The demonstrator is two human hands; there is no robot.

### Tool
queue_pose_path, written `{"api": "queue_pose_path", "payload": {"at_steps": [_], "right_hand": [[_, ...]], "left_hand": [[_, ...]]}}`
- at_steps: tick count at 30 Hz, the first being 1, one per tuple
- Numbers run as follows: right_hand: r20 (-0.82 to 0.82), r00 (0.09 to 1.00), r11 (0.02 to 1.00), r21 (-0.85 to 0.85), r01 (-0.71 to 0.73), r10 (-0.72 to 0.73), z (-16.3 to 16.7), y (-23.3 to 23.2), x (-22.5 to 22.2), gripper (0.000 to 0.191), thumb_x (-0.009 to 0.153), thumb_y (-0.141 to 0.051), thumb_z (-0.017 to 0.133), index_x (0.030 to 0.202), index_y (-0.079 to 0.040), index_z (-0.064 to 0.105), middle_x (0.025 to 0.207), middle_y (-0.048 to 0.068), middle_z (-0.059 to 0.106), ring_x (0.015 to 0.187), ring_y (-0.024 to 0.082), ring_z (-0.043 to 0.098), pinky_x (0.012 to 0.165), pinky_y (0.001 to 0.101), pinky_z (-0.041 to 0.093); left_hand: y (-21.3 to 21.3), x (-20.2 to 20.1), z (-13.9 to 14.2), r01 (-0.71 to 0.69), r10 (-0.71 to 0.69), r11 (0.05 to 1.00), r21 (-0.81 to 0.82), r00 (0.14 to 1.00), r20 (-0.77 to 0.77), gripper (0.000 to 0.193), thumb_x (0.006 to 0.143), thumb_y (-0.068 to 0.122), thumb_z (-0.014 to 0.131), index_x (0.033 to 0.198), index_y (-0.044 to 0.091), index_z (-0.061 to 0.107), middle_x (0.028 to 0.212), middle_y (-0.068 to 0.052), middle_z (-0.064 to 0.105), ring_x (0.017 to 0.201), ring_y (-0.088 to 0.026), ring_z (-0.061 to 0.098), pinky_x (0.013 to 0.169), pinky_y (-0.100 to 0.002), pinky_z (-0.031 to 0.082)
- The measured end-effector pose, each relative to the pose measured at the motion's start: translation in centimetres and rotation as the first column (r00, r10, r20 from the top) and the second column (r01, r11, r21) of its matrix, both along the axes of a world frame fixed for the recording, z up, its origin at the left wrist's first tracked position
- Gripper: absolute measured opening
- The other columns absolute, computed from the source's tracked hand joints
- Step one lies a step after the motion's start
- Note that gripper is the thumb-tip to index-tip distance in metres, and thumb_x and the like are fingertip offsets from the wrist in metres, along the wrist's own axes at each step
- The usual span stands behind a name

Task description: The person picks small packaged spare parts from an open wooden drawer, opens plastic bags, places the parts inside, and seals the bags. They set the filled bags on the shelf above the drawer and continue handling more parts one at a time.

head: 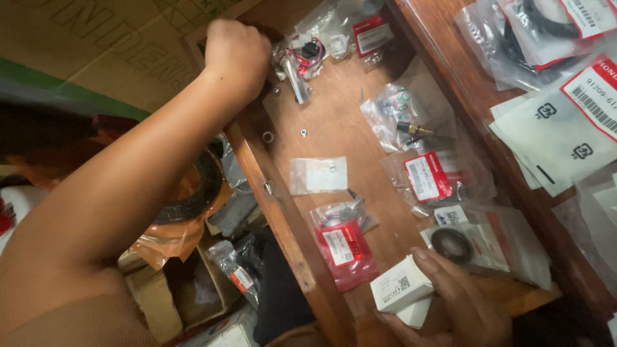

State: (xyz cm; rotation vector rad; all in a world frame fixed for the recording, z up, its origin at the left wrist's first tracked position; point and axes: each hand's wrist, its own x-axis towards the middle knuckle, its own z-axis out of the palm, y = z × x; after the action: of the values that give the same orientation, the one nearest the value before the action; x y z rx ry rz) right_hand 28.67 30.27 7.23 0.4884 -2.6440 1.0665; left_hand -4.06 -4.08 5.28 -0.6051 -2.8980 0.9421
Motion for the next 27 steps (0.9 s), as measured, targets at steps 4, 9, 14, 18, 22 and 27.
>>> {"api": "queue_pose_path", "payload": {"at_steps": [4, 9, 14, 18, 22, 27], "right_hand": [[0.005, 1.0, 1.0, -0.02, 0.01, -0.01, 0.1, -0.4, -0.2, 0.091, 0.056, -0.034, 0.096, 0.132, -0.005, 0.057, 0.122, 0.016, 0.07, 0.114, 0.029, 0.071, 0.096, 0.0372, 0.058], [-0.012, 1.0, 1.0, 0.02, 0.014, -0.013, 0.7, -0.7, -0.2, 0.09, 0.058, -0.034, 0.097, 0.132, -0.003, 0.057, 0.122, 0.018, 0.069, 0.113, 0.029, 0.071, 0.094, 0.0375, 0.059], [0.021, 0.999, 0.999, -0.007, 0.038, -0.037, 1.6, -1.1, -0.2, 0.086, 0.057, -0.03, 0.096, 0.129, -0.003, 0.059, 0.122, 0.019, 0.069, 0.11, 0.029, 0.072, 0.091, 0.0367, 0.06], [0.026, 0.999, 0.999, 0.02, 0.036, -0.037, 2.4, -1.3, -0.3, 0.085, 0.058, -0.03, 0.096, 0.129, -0.002, 0.058, 0.124, 0.019, 0.069, 0.113, 0.032, 0.071, 0.092, 0.0381, 0.059], [-0.007, 1.0, 0.999, 0.034, 0.005, -0.005, 2.5, -1.2, -0.1, 0.083, 0.062, -0.03, 0.096, 0.129, -0.002, 0.058, 0.125, 0.018, 0.069, 0.114, 0.033, 0.071, 0.093, 0.0401, 0.059], [-0.128, 0.992, 0.987, -0.156, -0.025, 0.005, 0.8, 0.1, 0.8, 0.087, 0.067, -0.031, 0.096, 0.135, -0.002, 0.05, 0.125, 0.022, 0.066, 0.109, 0.031, 0.072, 0.092, 0.0419, 0.061]], "left_hand": [[1.5, 1.5, 1.7, -0.11, 0.048, 0.985, 0.135, 0.914, 0.402, 0.022, 0.076, 0.021, 0.075, 0.096, 0.012, 0.079, 0.098, -0.016, 0.076, 0.095, -0.036, 0.072, 0.078, -0.047, 0.056], [1.9, 2.4, 1.1, -0.083, 0.008, 0.984, 0.159, 0.906, 0.424, 0.028, 0.074, 0.025, 0.077, 0.093, 0.004, 0.079, 0.095, -0.02, 0.075, 0.09, -0.037, 0.073, 0.078, -0.047, 0.058], [1.9, 1.3, -0.9, -0.059, -0.006, 0.976, 0.208, 0.954, 0.298, 0.025, 0.072, 0.021, 0.078, 0.09, 0.004, 0.079, 0.091, -0.019, 0.075, 0.085, -0.036, 0.075, 0.07, -0.045, 0.059], [1.8, 1.2, -1.8, -0.002, -0.047, 0.986, 0.167, 0.957, 0.287, 0.018, 0.076, 0.019, 0.076, 0.088, 0.007, 0.079, 0.091, -0.016, 0.076, 0.083, -0.034, 0.076, 0.07, -0.044, 0.06], [2.2, 2.3, -0.6, 0.007, -0.057, 0.977, 0.212, 0.971, 0.231, 0.02, 0.08, 0.028, 0.076, 0.088, 0.01, 0.078, 0.088, -0.016, 0.077, 0.082, -0.034, 0.075, 0.068, -0.047, 0.059], [3.0, 6.6, 3.2, 0.026, -0.103, 0.959, 0.282, 0.959, 0.264, 0.029, 0.085, 0.037, 0.077, 0.09, 0.009, 0.079, 0.089, -0.02, 0.075, 0.084, -0.038, 0.074, 0.074, -0.048, 0.058]]}}
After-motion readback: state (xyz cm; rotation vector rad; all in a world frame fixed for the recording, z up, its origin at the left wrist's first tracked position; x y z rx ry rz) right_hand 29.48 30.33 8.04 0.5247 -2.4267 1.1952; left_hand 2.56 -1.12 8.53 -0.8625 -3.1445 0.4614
